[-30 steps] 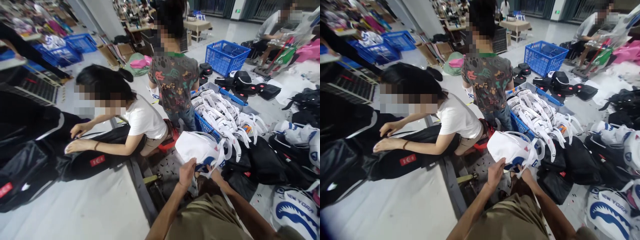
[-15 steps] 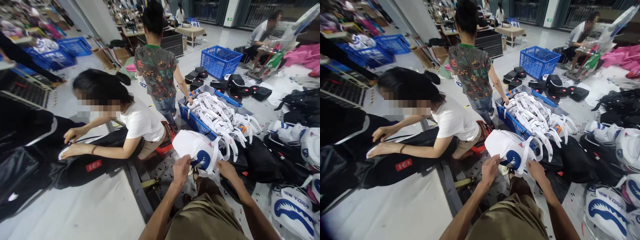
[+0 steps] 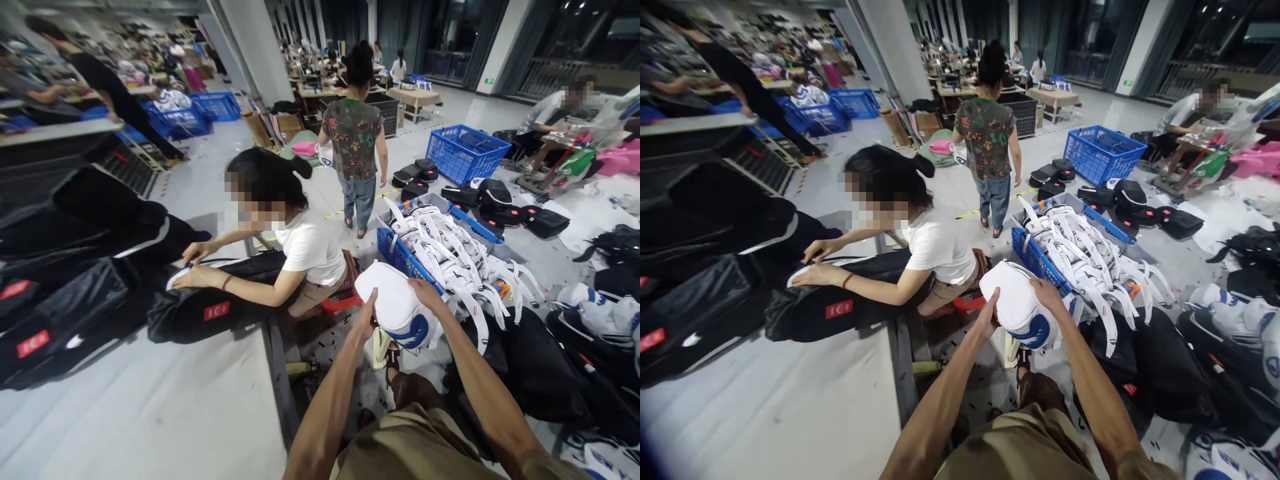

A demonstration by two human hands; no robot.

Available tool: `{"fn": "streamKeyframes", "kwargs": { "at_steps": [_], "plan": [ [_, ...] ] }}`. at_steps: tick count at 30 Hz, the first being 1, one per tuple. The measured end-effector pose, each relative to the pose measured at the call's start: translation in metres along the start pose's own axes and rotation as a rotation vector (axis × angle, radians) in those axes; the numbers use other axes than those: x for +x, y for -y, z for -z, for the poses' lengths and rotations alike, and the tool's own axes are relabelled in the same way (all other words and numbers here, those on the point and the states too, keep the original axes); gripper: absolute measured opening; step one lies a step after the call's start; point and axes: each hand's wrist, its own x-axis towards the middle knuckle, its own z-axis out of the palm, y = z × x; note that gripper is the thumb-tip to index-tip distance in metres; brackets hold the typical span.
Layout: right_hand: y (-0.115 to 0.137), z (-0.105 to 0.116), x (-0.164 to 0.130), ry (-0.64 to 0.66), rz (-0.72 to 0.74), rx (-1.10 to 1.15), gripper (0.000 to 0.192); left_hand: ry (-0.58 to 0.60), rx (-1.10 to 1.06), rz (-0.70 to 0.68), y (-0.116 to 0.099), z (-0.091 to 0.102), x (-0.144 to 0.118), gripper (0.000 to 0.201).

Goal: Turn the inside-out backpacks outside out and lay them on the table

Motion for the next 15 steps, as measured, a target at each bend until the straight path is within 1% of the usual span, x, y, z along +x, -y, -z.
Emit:
{"fn": "streamKeyframes", "kwargs": {
  "at_steps": [2, 5, 7, 9, 11, 12, 13, 15],
  "plan": [
    [-0.003, 0.005, -0.009, -0.032, -0.024, 0.016, 0.053, 0.028, 0.071, -0.1, -0.002, -0.018, 0.002, 0.078],
    [-0.007, 0.018, -0.028, -0.115, -0.03, 0.057, 0.054, -0.005, 0.273, -0.223, -0.008, -0.044, -0.003, 0.065],
    [-0.01, 0.028, -0.048, -0.189, -0.005, 0.119, 0.056, -0.024, 0.352, -0.256, -0.012, -0.058, -0.013, 0.055],
    [-0.016, 0.035, -0.076, -0.264, 0.029, 0.19, 0.063, -0.045, 0.476, -0.328, -0.011, -0.065, -0.031, 0.048],
    [-0.028, 0.033, -0.11, -0.31, 0.037, 0.218, 0.072, -0.035, 0.642, -0.448, 0.001, -0.063, -0.055, 0.047],
    [-0.037, 0.027, -0.127, -0.32, 0.025, 0.201, 0.075, -0.009, 0.71, -0.503, 0.012, -0.058, -0.067, 0.049],
    [-0.048, 0.018, -0.143, -0.323, 0.002, 0.17, 0.077, 0.025, 0.755, -0.535, 0.024, -0.051, -0.077, 0.051],
    [-0.075, -0.01, -0.169, -0.289, -0.064, 0.092, 0.08, 0.073, 0.801, -0.51, 0.054, -0.031, -0.09, 0.051]
  ]
}}
